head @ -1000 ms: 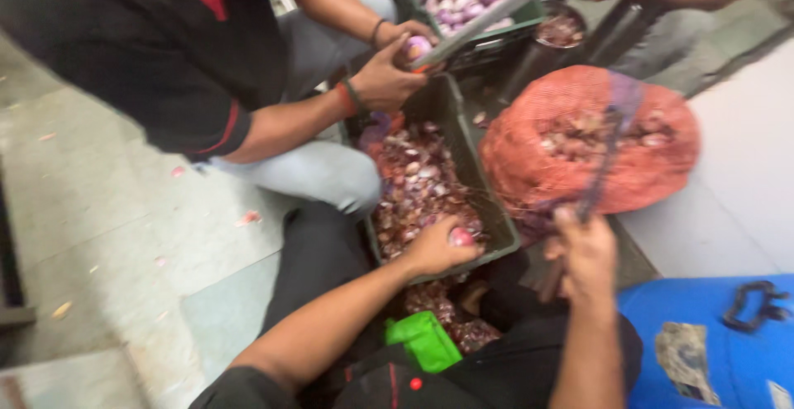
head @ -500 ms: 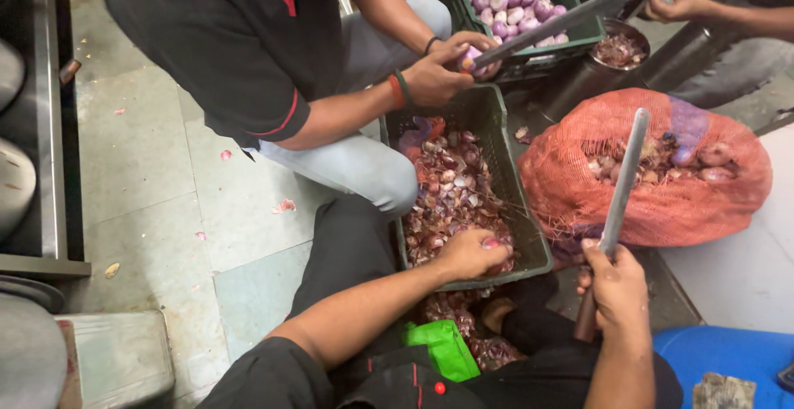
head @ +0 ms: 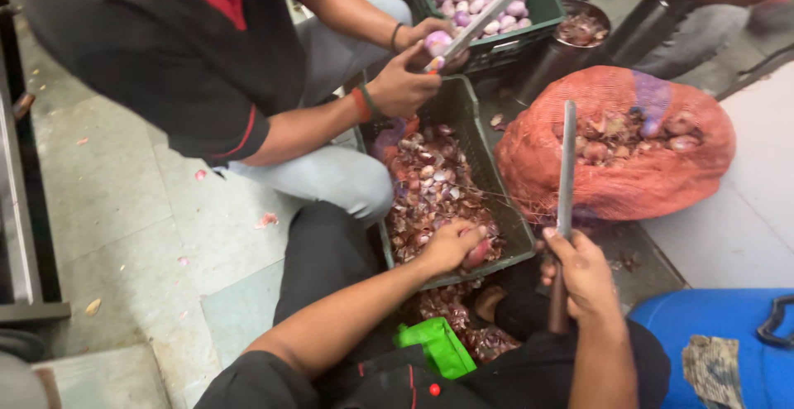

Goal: The person sits on the floor and peels red onions using a knife. They remove the outer skin and place the peeled onions into a plastic basket while onion skins accumulate in a tray.

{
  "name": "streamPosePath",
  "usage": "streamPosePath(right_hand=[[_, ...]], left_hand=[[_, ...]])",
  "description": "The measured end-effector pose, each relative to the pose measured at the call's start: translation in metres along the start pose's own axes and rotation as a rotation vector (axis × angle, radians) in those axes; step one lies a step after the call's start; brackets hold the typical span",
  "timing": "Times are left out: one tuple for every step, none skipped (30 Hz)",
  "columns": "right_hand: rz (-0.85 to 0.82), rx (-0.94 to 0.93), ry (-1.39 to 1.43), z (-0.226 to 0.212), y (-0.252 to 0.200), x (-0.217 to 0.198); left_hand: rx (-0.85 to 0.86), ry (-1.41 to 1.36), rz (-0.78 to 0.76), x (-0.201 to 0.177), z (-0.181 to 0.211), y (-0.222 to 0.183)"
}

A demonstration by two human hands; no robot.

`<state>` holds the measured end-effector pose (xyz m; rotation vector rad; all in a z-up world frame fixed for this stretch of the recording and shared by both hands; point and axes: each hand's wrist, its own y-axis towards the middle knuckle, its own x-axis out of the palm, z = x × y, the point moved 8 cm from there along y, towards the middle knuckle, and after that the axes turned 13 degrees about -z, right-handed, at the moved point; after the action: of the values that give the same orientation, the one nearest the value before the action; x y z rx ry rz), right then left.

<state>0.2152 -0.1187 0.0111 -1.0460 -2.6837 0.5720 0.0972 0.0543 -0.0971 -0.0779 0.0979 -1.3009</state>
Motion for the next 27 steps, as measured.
streamPosePath(right_hand=[[0.019, -0.003, 0.017, 0.0, -0.005, 0.003], [0.038, -0.007, 0.033, 0.001, -0.01, 0.008], [0.063, -0.006, 0.021, 0.002, -0.014, 0.013], [0.088, -0.005, 0.008, 0.007, -0.018, 0.022], [0.108, 0.0, -0.007, 0.011, -0.02, 0.029], [0.105, 0.04, 0.003, 0.019, -0.02, 0.036], [0.097, 0.084, 0.012, 0.026, -0.019, 0.045], [0.089, 0.128, 0.022, 0.033, -0.017, 0.051], [0.088, 0.121, 0.017, 0.036, -0.014, 0.056], [0.087, 0.114, 0.012, 0.039, -0.011, 0.061], [0.086, 0.109, 0.008, 0.042, -0.008, 0.066], [0.107, 0.076, -0.008, 0.042, -0.007, 0.069], [0.128, 0.041, -0.024, 0.042, -0.005, 0.071], [0.148, 0.006, -0.042, 0.042, -0.004, 0.071], [0.139, 0.016, -0.017, 0.046, -0.001, 0.075], [0.13, 0.026, 0.007, 0.049, 0.002, 0.077], [0.12, 0.038, 0.033, 0.054, 0.004, 0.077], [0.087, 0.016, 0.083, 0.055, 0.006, 0.077], [0.053, -0.005, 0.132, 0.056, 0.01, 0.076], [0.019, -0.026, 0.181, 0.057, 0.012, 0.075], [0.022, -0.033, 0.218, 0.059, 0.013, 0.071], [0.025, -0.041, 0.256, 0.06, 0.015, 0.068], [0.027, -0.05, 0.292, 0.061, 0.016, 0.065], [0.052, -0.042, 0.309, 0.062, 0.015, 0.061], [0.077, -0.032, 0.327, 0.064, 0.014, 0.059], [0.103, -0.022, 0.345, 0.065, 0.013, 0.057], [0.119, -0.037, 0.317, 0.063, 0.012, 0.057]], left_hand=[[-0.056, -0.058, -0.07, 0.005, -0.002, -0.004], [-0.114, -0.115, -0.14, 0.01, -0.003, -0.011], [-0.169, -0.169, -0.215, 0.016, -0.002, -0.015], [-0.149, -0.218, -0.284, 0.02, 0.005, -0.018], [-0.13, -0.271, -0.347, 0.025, 0.012, -0.022], [-0.112, -0.323, -0.411, 0.031, 0.018, -0.023], [-0.157, -0.29, -0.41, 0.032, 0.019, -0.024], [-0.202, -0.256, -0.409, 0.032, 0.019, -0.025], [-0.25, -0.222, -0.403, 0.032, 0.019, -0.026], [-0.12, -0.075, -0.369, 0.028, 0.033, -0.023], [0.011, 0.07, -0.333, 0.024, 0.047, -0.021], [0.143, 0.213, -0.294, 0.02, 0.062, -0.023], [0.108, 0.263, -0.295, 0.018, 0.063, -0.022], [0.073, 0.314, -0.295, 0.016, 0.064, -0.023], [0.036, 0.365, -0.293, 0.011, 0.064, -0.024], [0.025, 0.261, -0.323, 0.009, 0.065, -0.024], [0.009, 0.157, -0.353, 0.009, 0.066, -0.024], [-0.008, 0.052, -0.382, 0.01, 0.065, -0.024], [-0.019, -0.01, -0.402, 0.011, 0.064, -0.024], [-0.029, -0.072, -0.421, 0.012, 0.063, -0.024], [-0.037, -0.131, -0.439, 0.013, 0.061, -0.023], [-0.031, -0.27, -0.476, 0.017, 0.061, -0.022], [-0.024, -0.409, -0.51, 0.022, 0.06, -0.022], [-0.017, -0.548, -0.544, 0.026, 0.06, -0.021], [-0.044, -0.614, -0.512, 0.027, 0.056, -0.02], [-0.071, -0.68, -0.48, 0.027, 0.052, -0.018], [-0.105, -0.745, -0.447, 0.028, 0.048, -0.017]])
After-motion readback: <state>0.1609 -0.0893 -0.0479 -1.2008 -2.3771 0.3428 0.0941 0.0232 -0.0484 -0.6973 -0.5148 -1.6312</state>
